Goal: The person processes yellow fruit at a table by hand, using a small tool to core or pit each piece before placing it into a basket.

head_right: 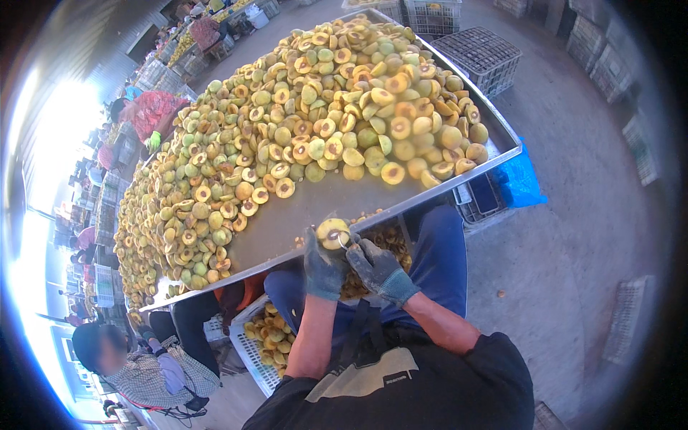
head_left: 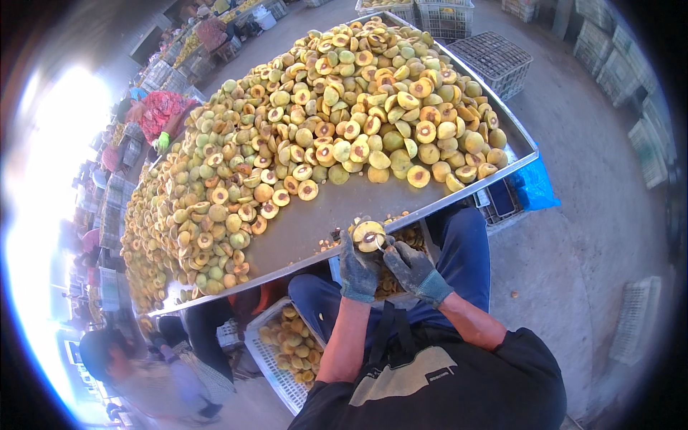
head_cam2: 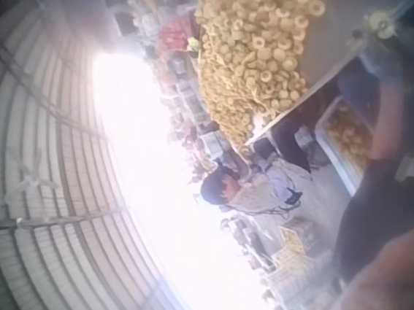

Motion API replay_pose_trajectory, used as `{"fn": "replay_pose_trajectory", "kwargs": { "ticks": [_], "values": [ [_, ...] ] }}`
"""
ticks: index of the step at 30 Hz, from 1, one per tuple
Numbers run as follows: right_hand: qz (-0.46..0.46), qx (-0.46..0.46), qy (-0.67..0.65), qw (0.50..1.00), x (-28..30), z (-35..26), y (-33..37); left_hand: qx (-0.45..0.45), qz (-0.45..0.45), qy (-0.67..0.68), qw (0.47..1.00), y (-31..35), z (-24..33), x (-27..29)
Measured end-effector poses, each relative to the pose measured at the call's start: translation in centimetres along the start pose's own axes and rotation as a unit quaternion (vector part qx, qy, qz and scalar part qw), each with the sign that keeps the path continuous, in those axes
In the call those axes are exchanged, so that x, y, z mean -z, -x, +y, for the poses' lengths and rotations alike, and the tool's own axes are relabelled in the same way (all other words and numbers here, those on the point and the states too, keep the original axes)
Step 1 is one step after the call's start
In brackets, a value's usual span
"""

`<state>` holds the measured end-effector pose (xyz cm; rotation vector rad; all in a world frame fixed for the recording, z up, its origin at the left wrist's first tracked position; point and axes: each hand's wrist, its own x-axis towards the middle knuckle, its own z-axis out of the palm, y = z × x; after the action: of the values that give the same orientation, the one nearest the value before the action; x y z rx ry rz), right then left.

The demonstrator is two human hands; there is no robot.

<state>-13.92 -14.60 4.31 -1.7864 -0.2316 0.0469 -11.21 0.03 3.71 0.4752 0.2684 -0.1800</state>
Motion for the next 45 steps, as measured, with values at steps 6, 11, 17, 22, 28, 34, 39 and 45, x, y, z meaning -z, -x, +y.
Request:
{"fn": "replay_pose_trajectory", "kwargs": {
  "ticks": [6, 11, 17, 22, 28, 34, 39, 45],
  "values": [
    [0.007, 0.009, 0.038, 0.999, 0.0, -0.3, -0.3, -0.185, -0.009, -0.290, 0.939, 1.0, -0.5, -1.8],
    [0.017, 0.049, 0.049, 0.997, -0.6, -0.4, -0.5, -0.209, -0.008, -0.255, 0.944, 0.7, -0.6, -1.4],
    [-0.005, 0.005, 0.061, 0.998, -0.7, -2.1, -0.5, -0.165, 0.048, -0.114, 0.979, 0.2, -0.9, -2.2],
    [-0.009, 0.011, 0.069, 0.998, -1.1, -2.6, -0.7, -0.181, 0.084, -0.113, 0.973, -0.2, -0.7, -1.6],
    [-0.060, 0.037, 0.059, 0.996, -0.8, -2.5, -1.2, -0.193, 0.101, -0.146, 0.965, -0.2, -0.2, -1.8],
    [-0.096, 0.134, 0.079, 0.983, -0.4, -0.3, -1.5, -0.193, 0.112, -0.172, 0.959, 0.8, -0.2, -3.1],
    [-0.080, 0.066, 0.061, 0.993, -1.1, -0.8, -1.7, -0.291, 0.137, -0.232, 0.918, 0.3, -0.4, -3.8],
    [-0.088, 0.081, 0.100, 0.988, -1.3, -1.1, -1.5, -0.220, 0.147, -0.227, 0.937, 1.5, 0.3, -4.7]
  ]
}}
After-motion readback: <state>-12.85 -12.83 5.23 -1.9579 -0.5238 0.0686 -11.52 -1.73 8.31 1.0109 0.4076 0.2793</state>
